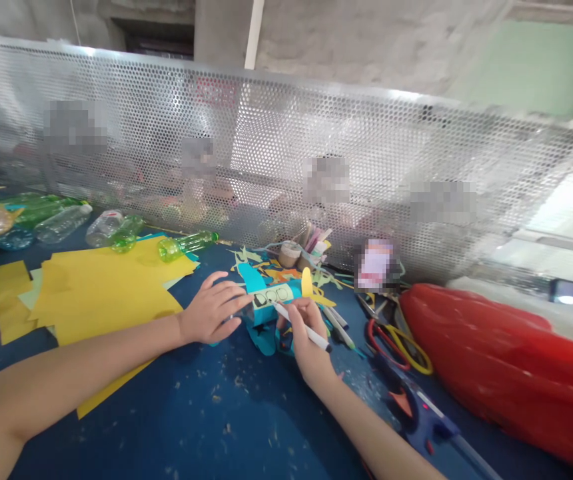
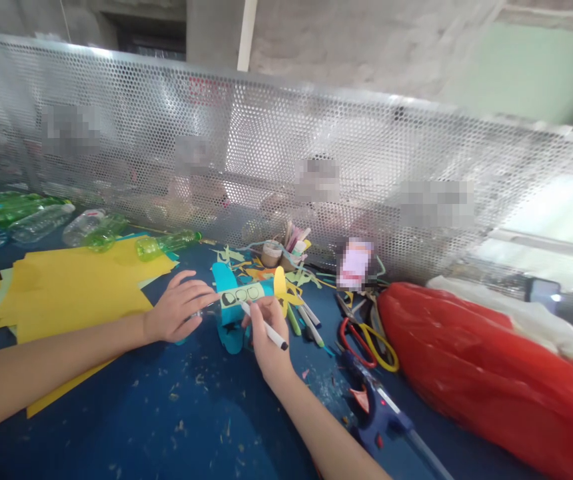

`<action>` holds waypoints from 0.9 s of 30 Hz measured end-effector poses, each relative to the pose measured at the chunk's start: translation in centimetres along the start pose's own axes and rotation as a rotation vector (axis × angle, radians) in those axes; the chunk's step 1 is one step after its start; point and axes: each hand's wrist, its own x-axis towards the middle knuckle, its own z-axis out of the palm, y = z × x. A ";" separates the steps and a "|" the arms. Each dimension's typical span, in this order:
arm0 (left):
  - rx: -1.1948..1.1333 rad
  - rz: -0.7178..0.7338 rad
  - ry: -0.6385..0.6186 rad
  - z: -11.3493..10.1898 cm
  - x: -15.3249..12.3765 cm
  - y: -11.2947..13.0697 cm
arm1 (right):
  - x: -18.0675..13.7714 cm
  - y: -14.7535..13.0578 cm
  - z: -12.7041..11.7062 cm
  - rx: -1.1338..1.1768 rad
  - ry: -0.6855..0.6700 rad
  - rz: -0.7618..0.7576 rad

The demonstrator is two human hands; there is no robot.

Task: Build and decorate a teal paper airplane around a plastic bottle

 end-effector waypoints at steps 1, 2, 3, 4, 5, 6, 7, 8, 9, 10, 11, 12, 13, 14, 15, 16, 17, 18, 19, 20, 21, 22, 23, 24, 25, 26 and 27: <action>-0.034 -0.062 0.021 0.0 0.0 0.0 | 0.0 0.0 0.0 -0.006 0.001 0.000; -0.070 -0.148 0.056 0.0 0.0 0.0 | 0.0 0.0 -0.1 -0.015 0.004 -0.002; -0.106 -0.256 0.099 0.1 -0.1 -0.2 | 0.0 0.0 -0.1 -0.024 0.007 -0.003; -0.143 -0.383 0.143 0.3 -0.1 -0.4 | 0.0 0.0 -0.1 -0.033 0.008 -0.002; -0.193 -0.517 0.182 0.6 -0.1 -0.8 | -0.1 0.0 -0.1 -0.040 0.008 -0.001; -0.250 -0.646 0.194 0.9 -0.1 -1.2 | -0.1 -0.1 -0.1 -0.046 0.007 0.003; -0.326 -0.764 0.185 1.3 -0.1 -1.6 | -0.1 -0.1 -0.1 -0.052 0.003 0.005; -0.431 -0.873 0.150 1.6 -0.1 -2.0 | -0.1 -0.2 -0.1 -0.060 -0.002 0.005; -0.527 -0.956 0.111 1.8 -0.1 -2.3 | -0.2 -0.2 -0.1 -0.070 -0.008 0.001; -0.592 -1.003 0.069 2.0 -0.1 -2.5 | -0.2 -0.3 -0.1 -0.082 -0.012 -0.009; -0.644 -1.028 0.020 2.1 0.0 -2.7 | -0.2 -0.3 -0.1 -0.095 -0.013 -0.024; -0.680 -1.034 -0.024 2.1 0.0 -2.8 | -0.1 -0.2 -0.1 -0.107 -0.013 -0.036; -0.711 -1.027 -0.060 2.1 0.1 -2.8 | -0.1 -0.1 -0.1 -0.116 -0.011 -0.044; -0.748 -1.016 -0.085 2.2 0.1 -2.8 | -0.1 0.0 -0.1 -0.120 -0.009 -0.046; -0.795 -1.009 -0.096 2.2 0.2 -2.7 | -0.1 0.1 -0.1 -0.121 -0.007 -0.043; -0.854 -1.006 -0.094 2.3 0.3 -2.7 | 0.0 0.2 -0.1 -0.119 -0.002 -0.039; -0.925 -1.015 -0.085 2.4 0.4 -2.7 | 0.0 0.3 -0.2 -0.118 0.004 -0.039; -1.008 -1.038 -0.083 2.5 0.6 -2.7 | 0.0 0.3 -0.2 -0.119 0.014 -0.048; -1.104 -1.074 -0.092 2.6 0.8 -2.7 | 0.0 0.3 -0.2 -0.122 0.026 -0.063; -1.207 -1.122 -0.110 2.7 1.0 -2.7 | 0.1 0.4 -0.2 -0.125 0.034 -0.078; -1.310 -1.176 -0.131 2.8 1.1 -2.6 | 0.1 0.4 -0.2 -0.128 0.040 -0.086; -1.397 -1.229 -0.150 2.8 1.3 -2.5 | 0.1 0.4 -0.2 -0.130 0.041 -0.087; -1.460 -1.271 -0.161 2.8 1.5 -2.4 | 0.1 0.4 -0.2 -0.133 0.039 -0.079; -1.502 -1.302 -0.163 2.8 1.6 -2.3 | 0.1 0.4 -0.2 -0.137 0.038 -0.063; -1.534 -1.324 -0.156 2.8 1.6 -2.1 | 0.1 0.5 -0.2 -0.139 0.037 -0.046; -1.562 -1.332 -0.144 2.8 1.6 -2.0 | 0.1 0.5 -0.3 -0.134 0.038 -0.031; -1.589 -1.324 -0.131 2.7 1.6 -1.8 | 0.2 0.7 -0.3 -0.119 0.042 -0.019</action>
